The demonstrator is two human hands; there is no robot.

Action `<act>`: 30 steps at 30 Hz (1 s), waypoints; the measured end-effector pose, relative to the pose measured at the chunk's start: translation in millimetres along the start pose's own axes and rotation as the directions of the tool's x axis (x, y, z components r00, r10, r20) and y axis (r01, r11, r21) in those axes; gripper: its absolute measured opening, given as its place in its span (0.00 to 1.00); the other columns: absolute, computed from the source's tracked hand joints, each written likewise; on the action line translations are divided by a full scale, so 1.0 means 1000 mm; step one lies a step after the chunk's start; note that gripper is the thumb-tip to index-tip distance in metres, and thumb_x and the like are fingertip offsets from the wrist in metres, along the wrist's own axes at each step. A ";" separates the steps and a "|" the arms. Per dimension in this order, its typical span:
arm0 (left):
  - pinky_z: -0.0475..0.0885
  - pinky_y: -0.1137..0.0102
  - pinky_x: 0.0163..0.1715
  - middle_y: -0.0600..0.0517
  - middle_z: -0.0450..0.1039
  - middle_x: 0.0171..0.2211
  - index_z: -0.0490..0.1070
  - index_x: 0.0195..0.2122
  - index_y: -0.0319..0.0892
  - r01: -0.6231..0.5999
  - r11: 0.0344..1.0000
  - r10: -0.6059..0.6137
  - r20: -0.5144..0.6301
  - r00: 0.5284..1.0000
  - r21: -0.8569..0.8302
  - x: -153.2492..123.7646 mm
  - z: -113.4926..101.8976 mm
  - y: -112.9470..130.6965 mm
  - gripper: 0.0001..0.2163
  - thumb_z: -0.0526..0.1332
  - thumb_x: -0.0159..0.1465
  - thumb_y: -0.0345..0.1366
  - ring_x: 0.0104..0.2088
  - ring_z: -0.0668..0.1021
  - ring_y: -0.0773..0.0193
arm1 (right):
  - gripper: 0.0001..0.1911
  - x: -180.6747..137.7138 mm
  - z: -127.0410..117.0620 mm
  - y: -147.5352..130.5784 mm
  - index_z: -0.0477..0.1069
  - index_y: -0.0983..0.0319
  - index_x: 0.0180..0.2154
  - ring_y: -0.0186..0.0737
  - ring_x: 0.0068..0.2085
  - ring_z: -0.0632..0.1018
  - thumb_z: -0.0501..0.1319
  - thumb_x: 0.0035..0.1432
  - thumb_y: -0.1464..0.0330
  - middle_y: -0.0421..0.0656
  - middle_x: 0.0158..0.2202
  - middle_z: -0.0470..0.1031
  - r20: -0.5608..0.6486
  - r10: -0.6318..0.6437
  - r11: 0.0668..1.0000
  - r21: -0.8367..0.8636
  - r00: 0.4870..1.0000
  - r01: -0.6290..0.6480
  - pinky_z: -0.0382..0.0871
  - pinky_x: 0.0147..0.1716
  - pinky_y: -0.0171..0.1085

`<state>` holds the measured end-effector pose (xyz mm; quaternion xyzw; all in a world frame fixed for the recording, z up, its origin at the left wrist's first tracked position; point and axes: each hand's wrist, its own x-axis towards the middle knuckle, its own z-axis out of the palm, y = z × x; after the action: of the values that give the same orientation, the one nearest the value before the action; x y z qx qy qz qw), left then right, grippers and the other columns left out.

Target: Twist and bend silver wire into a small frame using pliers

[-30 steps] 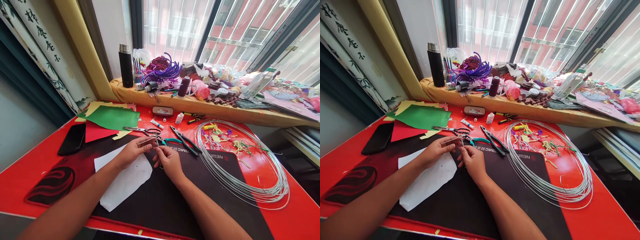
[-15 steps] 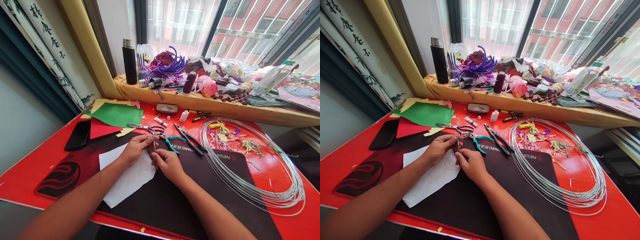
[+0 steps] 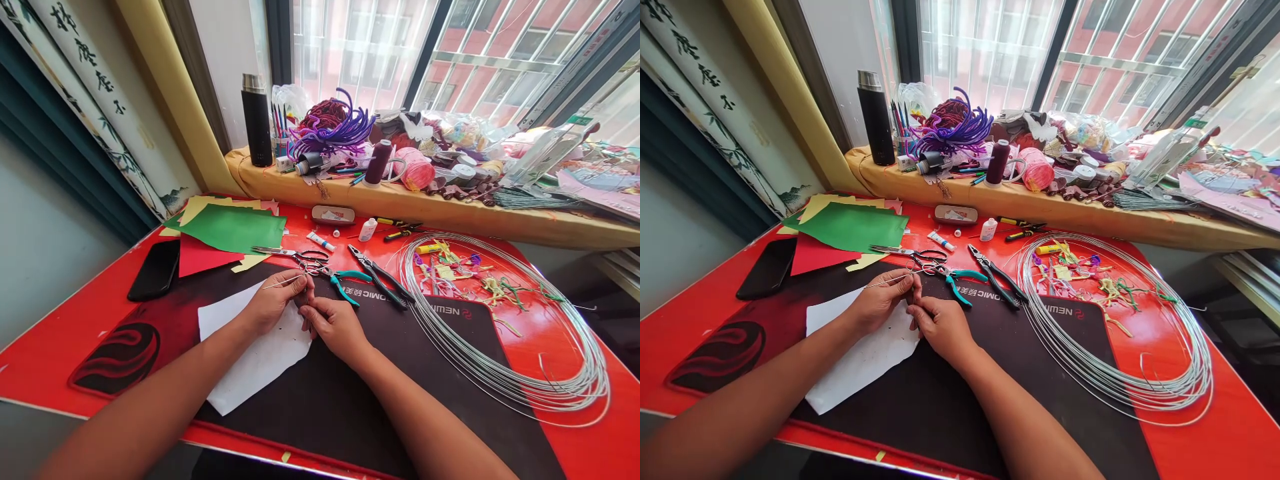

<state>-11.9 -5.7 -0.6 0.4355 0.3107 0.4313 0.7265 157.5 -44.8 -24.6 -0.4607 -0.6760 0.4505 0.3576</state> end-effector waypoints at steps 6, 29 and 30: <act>0.73 0.68 0.14 0.52 0.72 0.26 0.75 0.32 0.38 0.030 0.999 -0.031 0.067 0.997 0.009 -0.001 0.001 0.000 0.16 0.71 0.62 0.49 0.19 0.74 0.63 | 0.18 -0.001 0.002 -0.002 0.76 0.60 0.28 0.34 0.22 0.75 0.61 0.68 0.60 0.39 0.24 0.77 0.046 -0.011 1.000 0.027 0.999 0.010 0.66 0.28 0.33; 0.68 0.71 0.33 0.49 0.75 0.30 0.83 0.45 0.38 0.194 0.981 -0.193 0.135 0.972 0.007 -0.006 -0.004 0.008 0.16 0.73 0.61 0.44 0.31 0.74 0.66 | 0.25 0.009 -0.022 0.002 0.79 0.63 0.38 0.33 0.18 0.75 0.66 0.60 0.47 0.40 0.25 0.77 -0.135 0.271 0.697 0.710 0.953 -0.098 0.62 0.20 0.32; 0.68 0.71 0.33 0.49 0.75 0.31 0.83 0.46 0.38 0.209 0.978 -0.209 0.141 0.968 0.016 -0.006 -0.003 0.009 0.17 0.74 0.60 0.43 0.32 0.74 0.66 | 0.24 0.009 -0.022 0.002 0.78 0.63 0.38 0.33 0.18 0.75 0.67 0.59 0.48 0.40 0.24 0.77 -0.139 0.267 0.697 0.711 0.954 -0.091 0.63 0.20 0.32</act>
<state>-20.3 -7.5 6.3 0.4304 0.3027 0.3198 0.7879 175.1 -29.4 -18.3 -0.4048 -0.3612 0.6478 0.5348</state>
